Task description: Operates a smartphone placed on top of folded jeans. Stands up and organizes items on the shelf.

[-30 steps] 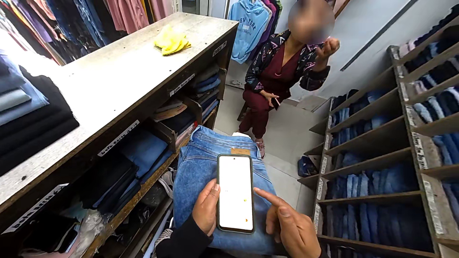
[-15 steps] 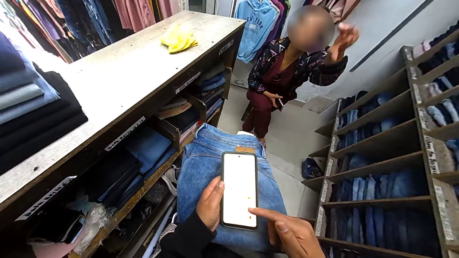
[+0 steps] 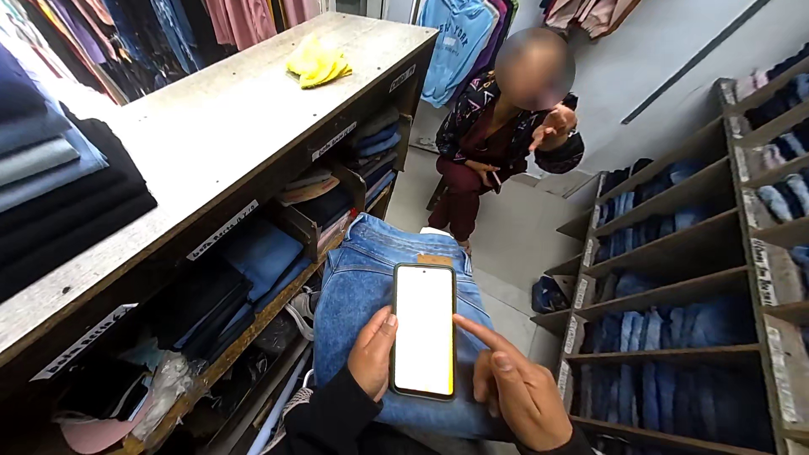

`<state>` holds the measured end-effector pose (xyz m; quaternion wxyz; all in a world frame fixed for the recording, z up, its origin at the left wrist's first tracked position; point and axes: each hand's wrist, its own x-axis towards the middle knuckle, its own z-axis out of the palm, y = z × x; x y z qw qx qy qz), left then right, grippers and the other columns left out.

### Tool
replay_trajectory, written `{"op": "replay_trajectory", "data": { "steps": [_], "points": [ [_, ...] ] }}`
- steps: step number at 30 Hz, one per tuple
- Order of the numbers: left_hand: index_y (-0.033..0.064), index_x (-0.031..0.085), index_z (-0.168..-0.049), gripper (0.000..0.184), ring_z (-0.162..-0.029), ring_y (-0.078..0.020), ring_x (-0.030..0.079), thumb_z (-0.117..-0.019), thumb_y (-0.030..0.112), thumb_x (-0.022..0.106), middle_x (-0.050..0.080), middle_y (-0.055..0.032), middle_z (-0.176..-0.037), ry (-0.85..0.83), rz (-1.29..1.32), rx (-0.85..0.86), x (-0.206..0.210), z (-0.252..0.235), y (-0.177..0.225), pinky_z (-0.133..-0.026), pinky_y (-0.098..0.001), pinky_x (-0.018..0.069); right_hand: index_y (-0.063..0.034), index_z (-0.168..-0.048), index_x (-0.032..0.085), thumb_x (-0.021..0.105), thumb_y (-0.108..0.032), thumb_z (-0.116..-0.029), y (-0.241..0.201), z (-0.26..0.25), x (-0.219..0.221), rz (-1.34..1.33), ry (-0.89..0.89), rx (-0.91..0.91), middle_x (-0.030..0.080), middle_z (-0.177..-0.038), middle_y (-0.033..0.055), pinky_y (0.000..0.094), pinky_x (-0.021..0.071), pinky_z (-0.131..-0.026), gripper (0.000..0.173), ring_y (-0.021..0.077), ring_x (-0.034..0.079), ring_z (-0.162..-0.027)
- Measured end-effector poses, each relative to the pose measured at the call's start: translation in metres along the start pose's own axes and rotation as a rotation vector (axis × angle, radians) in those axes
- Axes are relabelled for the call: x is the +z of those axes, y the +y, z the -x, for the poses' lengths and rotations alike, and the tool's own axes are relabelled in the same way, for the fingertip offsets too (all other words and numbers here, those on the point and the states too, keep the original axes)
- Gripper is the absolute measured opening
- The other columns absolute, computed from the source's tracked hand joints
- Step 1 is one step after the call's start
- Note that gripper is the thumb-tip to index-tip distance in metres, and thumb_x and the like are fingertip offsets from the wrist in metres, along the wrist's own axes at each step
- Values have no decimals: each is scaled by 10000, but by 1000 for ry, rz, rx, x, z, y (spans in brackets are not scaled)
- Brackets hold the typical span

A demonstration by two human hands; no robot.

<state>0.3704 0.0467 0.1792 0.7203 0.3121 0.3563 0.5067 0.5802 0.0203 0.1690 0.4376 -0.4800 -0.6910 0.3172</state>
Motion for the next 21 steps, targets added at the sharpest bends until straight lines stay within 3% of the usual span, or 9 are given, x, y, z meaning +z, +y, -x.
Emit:
{"op": "replay_trajectory", "data": {
  "steps": [2, 4, 7, 9, 11, 13, 18, 21],
  "points": [
    [-79, 441, -1394, 442, -1008, -155, 704, -1069, 178, 288, 687, -132, -1136, -1, 8, -4, 1, -1, -1, -933, -354, 582, -79, -1427, 564, 266, -593, -1070, -1, 6, -3, -42, 35, 57, 564, -586, -75, 192, 430, -367, 693, 10, 481, -409],
    [-93, 433, -1393, 444, -1015, -153, 699, -1065, 171, 293, 680, -138, -1145, 6, 3, 1, 1, 0, 0, -939, -353, 579, -39, -1422, 534, 282, -578, -1074, -7, 10, -4, -33, 85, 89, 649, -685, -47, 192, 461, -398, 690, 18, 533, -465],
    [-121, 397, -1398, 455, -1050, -124, 681, -1047, 154, 303, 654, -127, -1192, 19, -26, 29, 3, 2, 5, -958, -334, 569, 95, -1401, 477, 335, -443, -1103, -23, 12, -1, 0, 101, 138, 751, -1020, 53, 221, 560, -541, 630, 53, 690, -737],
    [-111, 334, -1433, 473, -1086, -119, 662, -1033, 141, 308, 614, -126, -1245, 16, -42, 46, 8, 1, 9, -968, -327, 563, 150, -1387, 471, 380, -263, -1092, -29, 9, 5, -33, 98, 186, 746, -1127, 118, 284, 616, -668, 516, 109, 736, -888],
    [-97, 311, -1448, 471, -1081, -118, 661, -1032, 124, 303, 602, -124, -1256, 37, -48, 54, 11, -1, 12, -959, -326, 566, 168, -1377, 490, 399, -165, -1058, -34, 5, 11, -84, 95, 237, 723, -1158, 169, 339, 621, -771, 470, 156, 733, -952],
    [-81, 327, -1440, 455, -1054, -120, 673, -1031, 116, 295, 619, -114, -1227, 55, -38, 54, 12, -4, 14, -938, -328, 577, 142, -1390, 496, 382, -179, -1066, -33, 2, 10, -113, 77, 253, 713, -1181, 151, 338, 618, -817, 470, 146, 726, -974],
    [-60, 389, -1440, 444, -1060, -158, 673, -1056, 149, 311, 631, -147, -1228, 52, -52, 16, 2, 1, 8, -933, -353, 577, 46, -1425, 520, 347, -333, -1092, -19, 7, 11, -178, 16, 263, 694, -1224, 90, 318, 611, -825, 533, 150, 704, -1003],
    [-50, 402, -1431, 432, -1046, -165, 681, -1062, 151, 299, 638, -150, -1215, 46, -27, 10, 1, 0, 8, -929, -357, 579, 33, -1409, 550, 343, -329, -1093, -20, 5, 13, -155, 19, 259, 686, -1224, 95, 303, 608, -821, 523, 149, 700, -997]
  ]
}}
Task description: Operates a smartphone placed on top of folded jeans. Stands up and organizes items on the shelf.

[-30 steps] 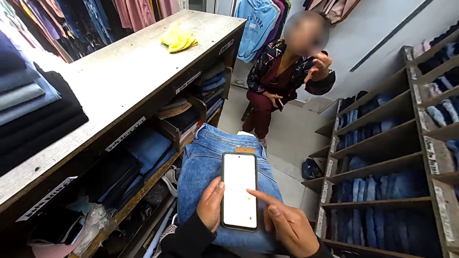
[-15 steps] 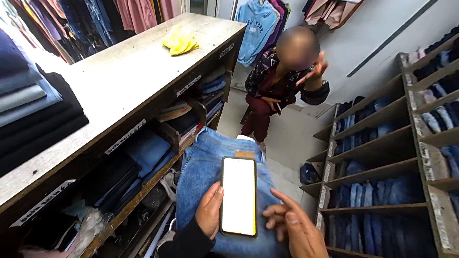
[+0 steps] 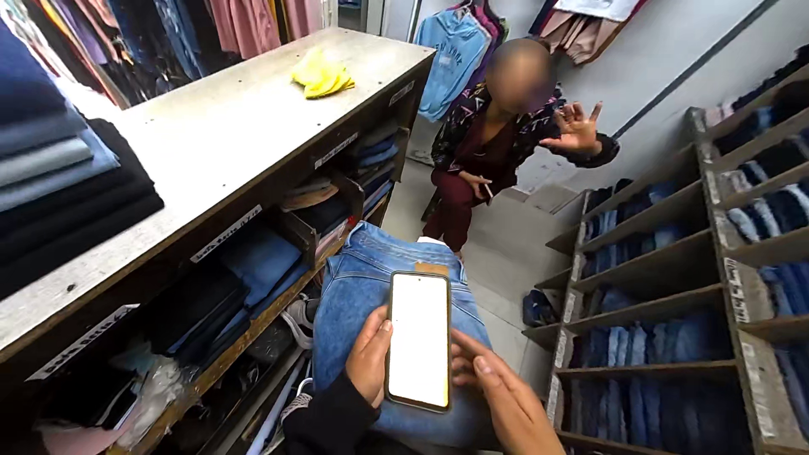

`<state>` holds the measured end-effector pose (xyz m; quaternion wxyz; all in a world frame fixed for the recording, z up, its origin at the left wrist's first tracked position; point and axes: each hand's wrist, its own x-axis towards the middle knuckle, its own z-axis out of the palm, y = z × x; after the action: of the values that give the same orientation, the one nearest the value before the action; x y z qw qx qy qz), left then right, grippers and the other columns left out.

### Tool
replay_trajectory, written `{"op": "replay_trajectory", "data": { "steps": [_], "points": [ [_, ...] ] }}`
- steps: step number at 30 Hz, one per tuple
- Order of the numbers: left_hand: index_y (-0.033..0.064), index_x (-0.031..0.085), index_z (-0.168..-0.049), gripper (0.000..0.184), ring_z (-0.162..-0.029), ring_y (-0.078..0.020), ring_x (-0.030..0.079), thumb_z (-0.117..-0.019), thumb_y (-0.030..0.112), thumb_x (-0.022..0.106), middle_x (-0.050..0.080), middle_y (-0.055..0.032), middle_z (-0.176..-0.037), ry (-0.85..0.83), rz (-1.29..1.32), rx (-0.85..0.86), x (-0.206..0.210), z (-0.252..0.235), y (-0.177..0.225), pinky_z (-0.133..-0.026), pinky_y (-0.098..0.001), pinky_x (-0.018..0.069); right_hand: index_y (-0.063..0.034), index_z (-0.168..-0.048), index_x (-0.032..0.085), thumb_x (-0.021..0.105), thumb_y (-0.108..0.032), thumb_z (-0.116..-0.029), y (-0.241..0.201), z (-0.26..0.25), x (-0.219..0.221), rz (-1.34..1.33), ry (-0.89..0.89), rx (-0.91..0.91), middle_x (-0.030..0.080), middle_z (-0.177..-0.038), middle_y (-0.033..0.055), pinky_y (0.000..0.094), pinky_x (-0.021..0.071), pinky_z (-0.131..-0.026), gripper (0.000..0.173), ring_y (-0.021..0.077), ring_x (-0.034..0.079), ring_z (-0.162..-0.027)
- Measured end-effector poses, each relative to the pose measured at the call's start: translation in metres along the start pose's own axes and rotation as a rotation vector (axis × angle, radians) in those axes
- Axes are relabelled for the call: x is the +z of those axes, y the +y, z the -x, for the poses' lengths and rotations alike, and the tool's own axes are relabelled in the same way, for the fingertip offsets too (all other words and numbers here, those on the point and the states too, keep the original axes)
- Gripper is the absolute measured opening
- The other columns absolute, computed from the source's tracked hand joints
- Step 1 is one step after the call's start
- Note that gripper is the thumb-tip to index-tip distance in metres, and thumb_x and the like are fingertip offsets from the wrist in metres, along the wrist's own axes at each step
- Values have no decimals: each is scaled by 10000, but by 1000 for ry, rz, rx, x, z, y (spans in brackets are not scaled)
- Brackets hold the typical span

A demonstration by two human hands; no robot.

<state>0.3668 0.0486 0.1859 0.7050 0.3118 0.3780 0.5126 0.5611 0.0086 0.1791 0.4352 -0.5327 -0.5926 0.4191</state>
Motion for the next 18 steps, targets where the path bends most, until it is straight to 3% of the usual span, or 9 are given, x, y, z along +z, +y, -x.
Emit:
{"op": "replay_trajectory", "data": {
  "steps": [7, 12, 14, 16, 18],
  "points": [
    [-31, 447, -1444, 434, -1073, -185, 682, -1083, 160, 300, 648, -162, -1244, 42, 19, -13, -4, 3, 2, -947, -381, 574, 45, -1360, 574, 330, -324, -1100, 0, -7, 3, -76, -16, -7, 696, -1156, 98, 312, 602, -830, 514, 167, 697, -975],
    [-102, 390, -1470, 550, -1195, -164, 634, -1083, 263, 254, 595, -203, -1348, 50, -80, 103, -20, 11, 9, -1038, -344, 527, 81, -1316, 568, 279, -167, -1074, -24, -14, 20, -140, -29, -11, 710, -1092, 71, 290, 600, -802, 450, 129, 699, -933],
    [-133, 318, -1497, 601, -1245, -173, 604, -1048, 260, 387, 548, -249, -1400, 41, -267, 160, -29, 17, 17, -1069, -331, 497, 87, -1306, 558, 309, -152, -1066, -31, -18, 31, -172, -53, -32, 712, -1075, 42, 284, 607, -775, 421, 102, 700, -919],
    [-167, 199, -1522, 917, -1304, -255, 570, -906, 321, 672, 485, -325, -1442, 15, -441, 156, -35, 28, 31, -1102, -368, 469, 89, -1303, 550, 388, -260, -1085, -39, -20, 45, -141, -118, -108, 703, -1083, 3, 257, 599, -771, 442, 42, 682, -921],
    [-189, 234, -1488, 1026, -1231, -296, 600, -797, 313, 803, 514, -354, -1371, 22, -455, 165, -39, 40, 46, -1055, -386, 498, 95, -1303, 575, 422, -354, -1081, -52, -20, 66, -73, -277, -259, 689, -1124, 36, 235, 570, -833, 524, 6, 652, -963]
  ]
}}
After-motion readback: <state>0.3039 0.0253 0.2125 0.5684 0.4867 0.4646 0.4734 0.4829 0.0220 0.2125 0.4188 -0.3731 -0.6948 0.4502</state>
